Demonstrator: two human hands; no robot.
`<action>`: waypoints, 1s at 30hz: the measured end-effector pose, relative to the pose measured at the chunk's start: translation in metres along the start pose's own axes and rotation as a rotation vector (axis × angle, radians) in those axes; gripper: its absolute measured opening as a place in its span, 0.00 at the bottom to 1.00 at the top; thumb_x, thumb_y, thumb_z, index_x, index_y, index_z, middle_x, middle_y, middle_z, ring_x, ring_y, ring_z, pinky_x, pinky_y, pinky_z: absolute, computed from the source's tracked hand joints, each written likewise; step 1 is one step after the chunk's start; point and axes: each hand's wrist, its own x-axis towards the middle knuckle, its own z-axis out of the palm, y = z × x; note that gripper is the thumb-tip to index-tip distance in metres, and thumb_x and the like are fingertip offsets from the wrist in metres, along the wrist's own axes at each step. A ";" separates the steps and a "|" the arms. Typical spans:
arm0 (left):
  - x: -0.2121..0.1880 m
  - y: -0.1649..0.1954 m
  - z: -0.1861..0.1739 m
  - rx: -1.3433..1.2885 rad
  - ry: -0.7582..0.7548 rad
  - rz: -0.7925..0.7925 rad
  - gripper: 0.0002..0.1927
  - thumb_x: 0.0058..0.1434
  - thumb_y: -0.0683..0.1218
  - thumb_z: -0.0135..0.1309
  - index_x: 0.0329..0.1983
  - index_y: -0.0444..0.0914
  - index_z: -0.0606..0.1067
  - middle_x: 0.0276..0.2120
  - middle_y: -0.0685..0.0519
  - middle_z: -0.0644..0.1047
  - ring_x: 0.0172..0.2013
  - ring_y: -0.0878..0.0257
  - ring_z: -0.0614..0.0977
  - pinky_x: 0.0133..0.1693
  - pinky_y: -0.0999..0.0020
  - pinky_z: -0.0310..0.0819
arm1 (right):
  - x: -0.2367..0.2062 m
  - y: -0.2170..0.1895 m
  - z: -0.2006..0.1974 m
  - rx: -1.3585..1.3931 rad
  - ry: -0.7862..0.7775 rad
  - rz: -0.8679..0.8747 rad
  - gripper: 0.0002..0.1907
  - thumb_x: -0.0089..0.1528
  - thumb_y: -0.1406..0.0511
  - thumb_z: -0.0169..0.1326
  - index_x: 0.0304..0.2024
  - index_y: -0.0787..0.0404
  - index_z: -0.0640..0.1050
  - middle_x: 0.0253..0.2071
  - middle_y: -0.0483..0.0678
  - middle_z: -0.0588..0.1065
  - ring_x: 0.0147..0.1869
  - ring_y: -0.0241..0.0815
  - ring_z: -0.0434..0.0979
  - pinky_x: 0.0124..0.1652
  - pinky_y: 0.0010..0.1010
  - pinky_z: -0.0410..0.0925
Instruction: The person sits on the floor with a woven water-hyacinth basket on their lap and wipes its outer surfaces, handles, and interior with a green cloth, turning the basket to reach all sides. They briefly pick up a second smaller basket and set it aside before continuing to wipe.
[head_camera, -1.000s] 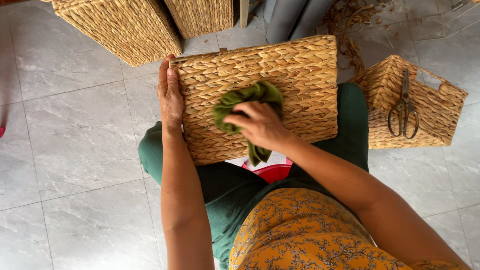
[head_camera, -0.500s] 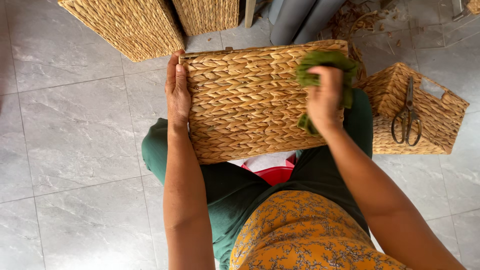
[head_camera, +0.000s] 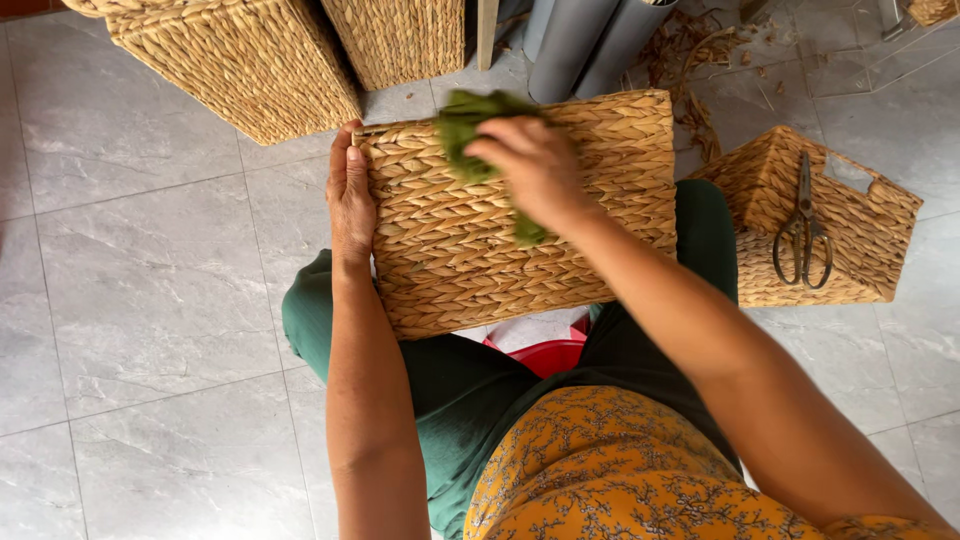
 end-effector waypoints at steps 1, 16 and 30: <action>0.001 -0.001 0.000 -0.008 0.002 -0.005 0.28 0.77 0.60 0.40 0.71 0.39 0.67 0.63 0.48 0.74 0.61 0.59 0.73 0.64 0.64 0.65 | -0.018 0.019 -0.013 -0.090 -0.006 0.078 0.23 0.59 0.80 0.57 0.49 0.50 0.81 0.54 0.44 0.79 0.57 0.48 0.75 0.51 0.35 0.71; 0.008 -0.009 0.004 0.004 0.019 -0.023 0.28 0.77 0.61 0.40 0.71 0.40 0.67 0.66 0.45 0.72 0.67 0.56 0.71 0.67 0.61 0.63 | -0.082 0.052 -0.041 0.112 0.209 0.513 0.21 0.59 0.85 0.48 0.45 0.57 0.79 0.57 0.51 0.73 0.59 0.50 0.77 0.48 0.31 0.75; 0.015 -0.013 0.008 -0.137 -0.050 -0.097 0.30 0.74 0.63 0.41 0.70 0.41 0.67 0.63 0.45 0.74 0.63 0.55 0.74 0.65 0.60 0.67 | -0.018 -0.045 0.010 0.157 -0.127 -0.086 0.27 0.58 0.76 0.61 0.57 0.50 0.79 0.64 0.43 0.71 0.62 0.46 0.72 0.57 0.40 0.67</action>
